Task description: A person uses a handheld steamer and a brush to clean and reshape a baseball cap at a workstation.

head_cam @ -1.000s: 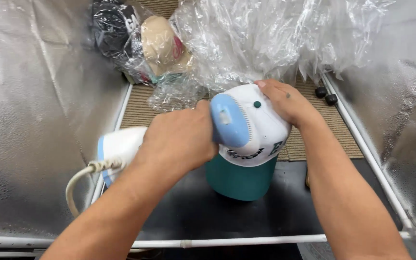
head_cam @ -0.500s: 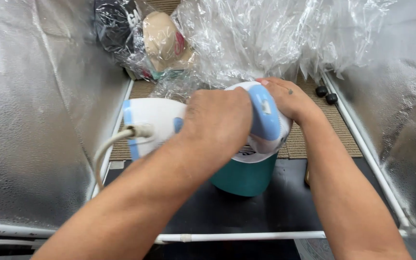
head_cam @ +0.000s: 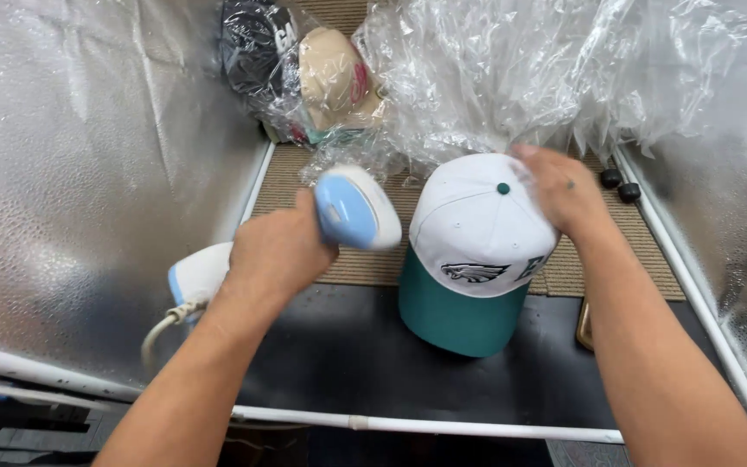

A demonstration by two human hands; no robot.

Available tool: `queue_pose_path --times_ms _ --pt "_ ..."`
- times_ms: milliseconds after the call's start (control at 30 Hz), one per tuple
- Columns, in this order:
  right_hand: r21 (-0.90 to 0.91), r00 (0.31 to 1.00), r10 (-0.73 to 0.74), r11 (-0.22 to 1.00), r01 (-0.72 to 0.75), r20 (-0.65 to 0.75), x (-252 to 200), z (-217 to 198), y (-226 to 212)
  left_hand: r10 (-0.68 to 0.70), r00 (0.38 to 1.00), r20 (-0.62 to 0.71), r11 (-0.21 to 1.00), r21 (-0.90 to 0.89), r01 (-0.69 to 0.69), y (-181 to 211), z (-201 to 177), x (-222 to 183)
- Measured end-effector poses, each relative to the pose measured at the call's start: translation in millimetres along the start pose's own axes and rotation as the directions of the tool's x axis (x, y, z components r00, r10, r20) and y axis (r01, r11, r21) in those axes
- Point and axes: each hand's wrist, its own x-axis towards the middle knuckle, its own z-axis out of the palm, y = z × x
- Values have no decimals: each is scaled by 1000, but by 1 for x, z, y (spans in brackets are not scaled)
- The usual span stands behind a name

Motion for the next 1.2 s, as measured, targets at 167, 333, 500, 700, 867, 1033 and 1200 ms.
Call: queue_pose_path --times_ms 167,333,500,700,867,1033,1200 --pt "26 964 45 999 -39 -263 -78 -23 1 -429 859 -278 808 -544 227 -36 46 51" --pt "-131 894 299 924 -358 -335 -147 -36 72 -575 463 -675 724 -683 -95 -87 131 116" --pt "-174 872 486 855 -489 -65 -162 -46 124 -516 399 -758 811 -582 -56 -111 167 119" --pt "-320 800 594 776 -544 81 -140 -45 39 -508 571 -645 736 -669 -102 -95 134 102" --pt "-549 735 673 647 -530 84 -152 -35 47 -536 631 -562 681 -729 -71 -72 123 61" --pt "-287 934 351 889 -356 -72 -166 -49 86 -568 561 -602 631 -757 -173 41 152 -44" --pt "515 918 325 840 -171 -226 -164 -55 101 -330 819 469 -417 -851 320 121 152 -74"
